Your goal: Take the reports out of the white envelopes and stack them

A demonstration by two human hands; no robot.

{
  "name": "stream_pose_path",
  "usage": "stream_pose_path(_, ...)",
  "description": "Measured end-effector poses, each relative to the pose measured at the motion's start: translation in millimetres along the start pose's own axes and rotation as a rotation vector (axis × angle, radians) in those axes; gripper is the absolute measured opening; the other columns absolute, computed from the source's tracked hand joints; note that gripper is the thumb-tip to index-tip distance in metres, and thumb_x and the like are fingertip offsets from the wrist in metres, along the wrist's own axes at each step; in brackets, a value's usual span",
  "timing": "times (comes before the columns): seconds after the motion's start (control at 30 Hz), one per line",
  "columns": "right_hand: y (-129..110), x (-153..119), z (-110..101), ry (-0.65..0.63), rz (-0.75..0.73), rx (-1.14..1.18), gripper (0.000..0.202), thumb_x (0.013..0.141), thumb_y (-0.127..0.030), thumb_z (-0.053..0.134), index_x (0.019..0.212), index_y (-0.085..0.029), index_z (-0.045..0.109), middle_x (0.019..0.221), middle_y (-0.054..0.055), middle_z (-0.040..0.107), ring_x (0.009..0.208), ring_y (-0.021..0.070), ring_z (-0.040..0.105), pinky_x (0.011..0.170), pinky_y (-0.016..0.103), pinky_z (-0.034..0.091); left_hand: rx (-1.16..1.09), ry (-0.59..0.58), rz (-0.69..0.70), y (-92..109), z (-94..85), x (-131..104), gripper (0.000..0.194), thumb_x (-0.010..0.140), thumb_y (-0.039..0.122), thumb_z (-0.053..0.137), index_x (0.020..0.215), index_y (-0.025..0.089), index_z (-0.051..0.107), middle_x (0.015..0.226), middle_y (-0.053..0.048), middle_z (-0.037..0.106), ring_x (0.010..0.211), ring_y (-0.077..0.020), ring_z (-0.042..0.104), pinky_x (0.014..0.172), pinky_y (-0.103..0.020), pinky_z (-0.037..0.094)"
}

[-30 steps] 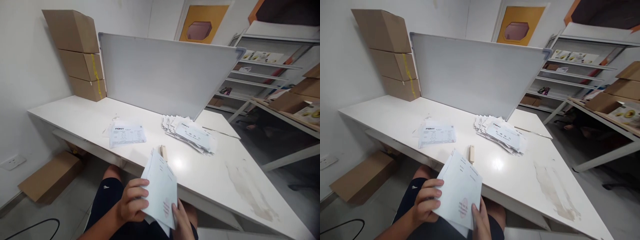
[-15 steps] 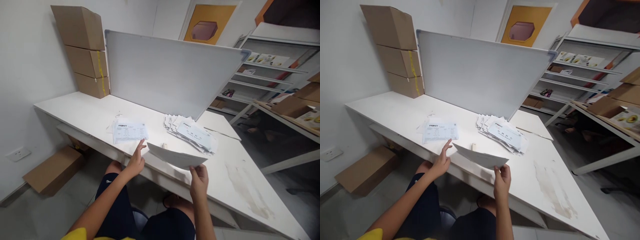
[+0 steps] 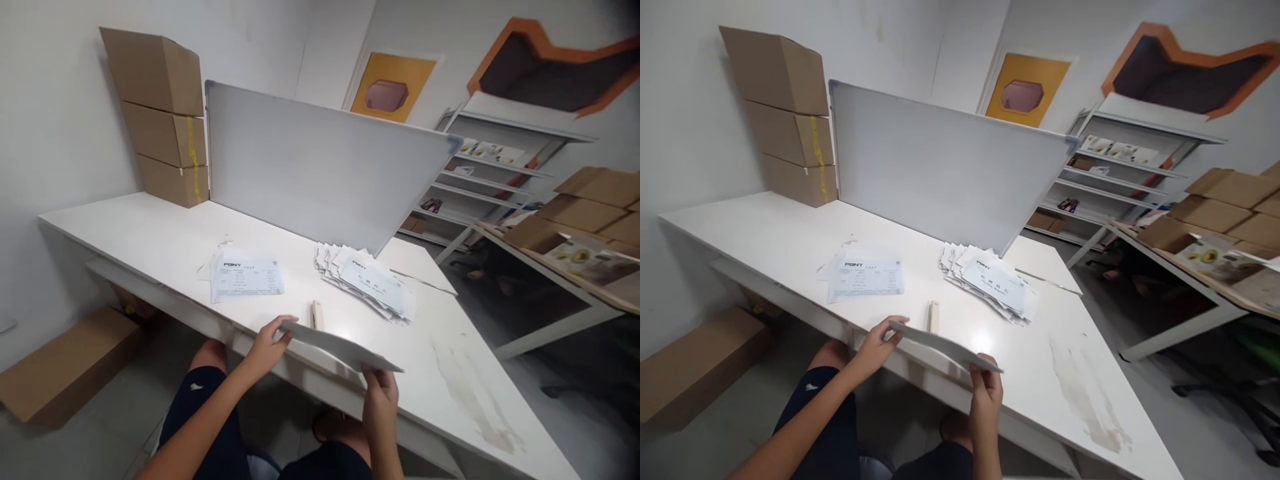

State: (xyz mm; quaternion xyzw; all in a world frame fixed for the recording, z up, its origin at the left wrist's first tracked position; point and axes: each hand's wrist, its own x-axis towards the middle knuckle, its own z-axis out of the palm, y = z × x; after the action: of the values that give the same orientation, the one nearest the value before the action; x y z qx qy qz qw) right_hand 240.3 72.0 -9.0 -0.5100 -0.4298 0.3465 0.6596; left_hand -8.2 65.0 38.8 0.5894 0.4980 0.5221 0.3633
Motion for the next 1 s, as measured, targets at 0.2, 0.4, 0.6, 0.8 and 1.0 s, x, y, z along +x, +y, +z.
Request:
stream_pose_path(0.2,-3.9,-20.4,-5.1,-0.050,-0.002,-0.007,0.030,0.070,-0.046,0.069,0.081,-0.019,0.065,0.084,0.005,0.069,0.087,0.0234,0.061,0.078,0.036,0.048,0.103,0.218,0.020,1.3,7.6,-30.3,0.022,0.083,0.035,0.054,0.090,0.020,0.067,0.087,-0.006,0.069,0.085,-0.0233,0.064,0.083,-0.034,0.049)
stream_pose_path(0.4,-9.8,-34.7,-16.2,-0.074,0.127,-0.067,0.037,0.069,-0.048,0.071,0.093,-0.020,0.067,0.092,0.004,0.071,0.090,0.0237,0.063,0.078,0.033,0.050,-0.172,0.197,-0.173,-5.7,13.3,-48.4,0.027,0.079,0.039,0.060,0.096,0.020,0.064,0.095,-0.006,0.070,0.091,-0.0254,0.063,0.083,-0.032,0.048)
stream_pose_path(0.6,-11.7,-24.9,-38.8,-0.069,0.244,-0.215,0.061,0.065,-0.041,0.069,0.121,-0.020,0.058,0.092,0.004,0.069,0.084,0.0233,0.063,0.072,0.035,0.052,-0.397,-0.017,-0.412,-6.7,26.8,-55.8,0.033,0.072,0.028,0.060,0.102,0.015,0.061,0.100,-0.009,0.070,0.093,-0.0258,0.064,0.078,-0.032,0.048)
stream_pose_path(0.8,-23.3,-8.4,-58.2,-0.101,0.176,-0.401,0.065,0.067,-0.033,0.063,0.131,-0.023,0.057,0.117,0.008,0.065,0.106,0.0258,0.059,0.088,0.041,0.048,-0.567,-0.091,-0.518,2.2,43.7,-51.8,0.050,0.064,0.020,0.064,0.113,0.017,0.059,0.108,-0.008,0.069,0.098,-0.0238,0.064,0.078,-0.030,0.049)
stream_pose_path(1.0,-27.5,10.8,-66.4,-0.099,0.102,-0.518,0.056,0.064,-0.029,0.058,0.120,-0.023,0.065,0.114,0.006,0.066,0.107,0.0272,0.058,0.096,0.047,0.044,-0.473,-0.117,-0.719,-6.9,58.6,-48.6,0.041,0.070,0.042,0.067,0.098,0.013,0.066,0.079,-0.007,0.071,0.071,-0.0216,0.066,0.056,-0.027,0.046)
